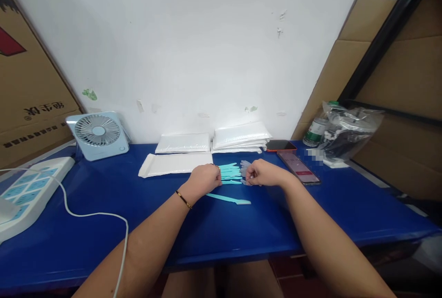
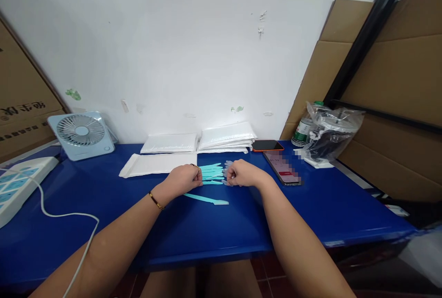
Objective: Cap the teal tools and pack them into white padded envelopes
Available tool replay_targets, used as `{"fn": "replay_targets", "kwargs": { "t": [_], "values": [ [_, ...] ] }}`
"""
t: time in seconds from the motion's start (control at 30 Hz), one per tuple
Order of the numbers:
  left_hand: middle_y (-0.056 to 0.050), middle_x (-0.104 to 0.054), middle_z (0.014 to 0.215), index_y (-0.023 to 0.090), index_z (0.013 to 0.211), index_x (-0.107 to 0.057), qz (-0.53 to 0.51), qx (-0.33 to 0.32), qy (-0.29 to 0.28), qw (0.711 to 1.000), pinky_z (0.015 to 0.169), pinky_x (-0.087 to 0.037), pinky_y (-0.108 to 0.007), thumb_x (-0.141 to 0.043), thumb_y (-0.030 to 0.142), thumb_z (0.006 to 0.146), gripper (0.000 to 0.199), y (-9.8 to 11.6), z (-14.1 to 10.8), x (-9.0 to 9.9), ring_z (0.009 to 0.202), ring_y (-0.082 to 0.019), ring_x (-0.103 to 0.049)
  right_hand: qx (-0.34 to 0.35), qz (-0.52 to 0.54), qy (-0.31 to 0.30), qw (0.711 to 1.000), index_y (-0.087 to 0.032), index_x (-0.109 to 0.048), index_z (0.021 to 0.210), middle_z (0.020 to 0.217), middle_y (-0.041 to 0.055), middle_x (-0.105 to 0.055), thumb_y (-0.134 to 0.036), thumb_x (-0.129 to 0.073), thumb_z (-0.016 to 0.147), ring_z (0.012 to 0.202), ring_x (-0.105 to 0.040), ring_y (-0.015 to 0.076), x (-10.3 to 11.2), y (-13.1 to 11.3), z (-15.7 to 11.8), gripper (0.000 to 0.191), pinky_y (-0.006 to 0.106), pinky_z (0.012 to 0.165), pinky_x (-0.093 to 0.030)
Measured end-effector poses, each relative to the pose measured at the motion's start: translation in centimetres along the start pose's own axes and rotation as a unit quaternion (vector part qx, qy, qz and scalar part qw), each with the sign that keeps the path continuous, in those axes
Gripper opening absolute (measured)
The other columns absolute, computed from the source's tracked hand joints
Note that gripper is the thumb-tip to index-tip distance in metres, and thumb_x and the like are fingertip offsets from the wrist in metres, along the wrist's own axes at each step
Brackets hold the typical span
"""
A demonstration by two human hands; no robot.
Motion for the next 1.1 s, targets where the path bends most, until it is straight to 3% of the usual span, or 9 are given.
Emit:
{"fn": "replay_targets", "kwargs": {
  "t": [0.23, 0.33, 0.5, 0.6, 0.7, 0.83, 1.03, 1.1],
  "values": [
    [-0.002, -0.068, 0.079, 0.021, 0.072, -0.067, -0.037, -0.019, -0.023, 0.999, 0.056, -0.037, -0.023, -0.062, 0.032, 0.072, 0.012, 1.3, -0.3, -0.1, 0.072, -0.017, -0.059, 0.063, 0.023, -0.015, 0.998, -0.016, -0.071, 0.073, 0.054, -0.0005, -0.061, -0.029, -0.063, 0.068, 0.049, -0.055, 0.0116, -1.0, -1.9, 0.5, 0.016, 0.021, 0.05, -0.041],
    [-0.001, -0.068, 0.078, 0.022, 0.075, -0.067, -0.065, -0.024, -0.041, 0.997, 0.055, -0.036, -0.023, -0.063, 0.038, 0.071, 0.017, 1.1, -0.3, -0.2, 0.072, -0.016, -0.059, 0.059, 0.042, -0.033, 0.997, -0.016, -0.071, 0.075, 0.058, 0.0001, -0.063, -0.031, -0.064, 0.068, 0.048, -0.056, 0.0113, -0.9, -1.8, 0.2, 0.018, 0.021, 0.049, -0.041],
    [-0.001, -0.065, 0.094, 0.023, 0.089, -0.064, -0.055, 0.0, 0.036, 0.998, 0.06, -0.039, -0.023, -0.061, 0.041, 0.073, 0.024, -0.6, 0.3, 0.7, 0.082, -0.017, -0.059, -0.012, 0.038, 0.076, 0.996, -0.016, -0.069, 0.077, 0.065, 0.0021, -0.067, -0.029, -0.059, 0.071, 0.049, -0.056, 0.0126, 2.5, 0.8, -1.0, 0.018, 0.022, 0.049, -0.042],
    [-0.001, -0.065, 0.091, 0.023, 0.086, -0.063, -0.041, 0.014, 0.032, 0.999, 0.06, -0.04, -0.023, -0.058, 0.032, 0.076, 0.015, -1.2, 0.5, 0.4, 0.08, -0.017, -0.059, -0.021, -0.013, 0.111, 0.994, -0.018, -0.07, 0.076, 0.067, 0.0017, -0.067, -0.023, -0.06, 0.068, 0.056, -0.058, 0.0142, 3.8, 1.6, -1.5, 0.014, 0.023, 0.053, -0.042],
    [-0.001, -0.064, 0.089, 0.023, 0.085, -0.062, -0.037, 0.017, 0.026, 0.999, 0.061, -0.041, -0.024, -0.054, 0.03, 0.078, 0.013, -1.3, 0.6, 0.1, 0.079, -0.017, -0.059, -0.009, -0.057, 0.113, 0.992, -0.019, -0.071, 0.079, 0.076, 0.0019, -0.069, -0.016, -0.063, 0.062, 0.066, -0.06, 0.0153, 3.5, 1.8, -1.1, 0.019, 0.022, 0.059, -0.042],
    [-0.003, -0.061, 0.101, 0.023, 0.099, -0.059, -0.035, 0.014, 0.049, 0.998, 0.062, -0.042, -0.025, -0.056, 0.035, 0.077, 0.025, -1.3, 0.6, 0.1, 0.083, -0.018, -0.06, -0.037, -0.058, 0.099, 0.993, -0.019, -0.069, 0.081, 0.074, 0.0023, -0.068, -0.011, -0.061, 0.064, 0.067, -0.062, 0.0151, 2.2, 3.1, 0.0, 0.02, 0.021, 0.061, -0.043],
    [-0.005, -0.062, 0.098, 0.021, 0.09, -0.063, -0.023, 0.013, 0.029, 0.999, 0.066, -0.043, -0.024, -0.051, 0.031, 0.081, 0.019, -1.0, 0.7, -0.1, 0.083, -0.017, -0.06, -0.021, -0.06, 0.095, 0.993, -0.016, -0.063, 0.073, 0.087, 0.0049, -0.065, -0.016, -0.061, 0.068, 0.062, -0.06, 0.0122, 1.8, 3.1, 0.4, 0.006, 0.021, 0.058, -0.043],
    [-0.005, -0.062, 0.096, 0.02, 0.087, -0.065, -0.025, 0.014, 0.027, 0.999, 0.065, -0.042, -0.024, -0.049, 0.03, 0.081, 0.019, -0.9, 0.6, 0.1, 0.081, -0.017, -0.06, -0.024, -0.044, 0.087, 0.995, -0.016, -0.061, 0.073, 0.083, 0.0045, -0.064, -0.018, -0.062, 0.069, 0.061, -0.06, 0.0123, 1.8, 2.9, 0.3, 0.004, 0.021, 0.056, -0.043]
  ]
}}
Point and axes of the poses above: each hand's wrist, its own z-axis towards the middle knuckle, its own x-axis out of the back of the hand, y = z × x, the point moved 7 cm from there along z, towards the middle knuckle
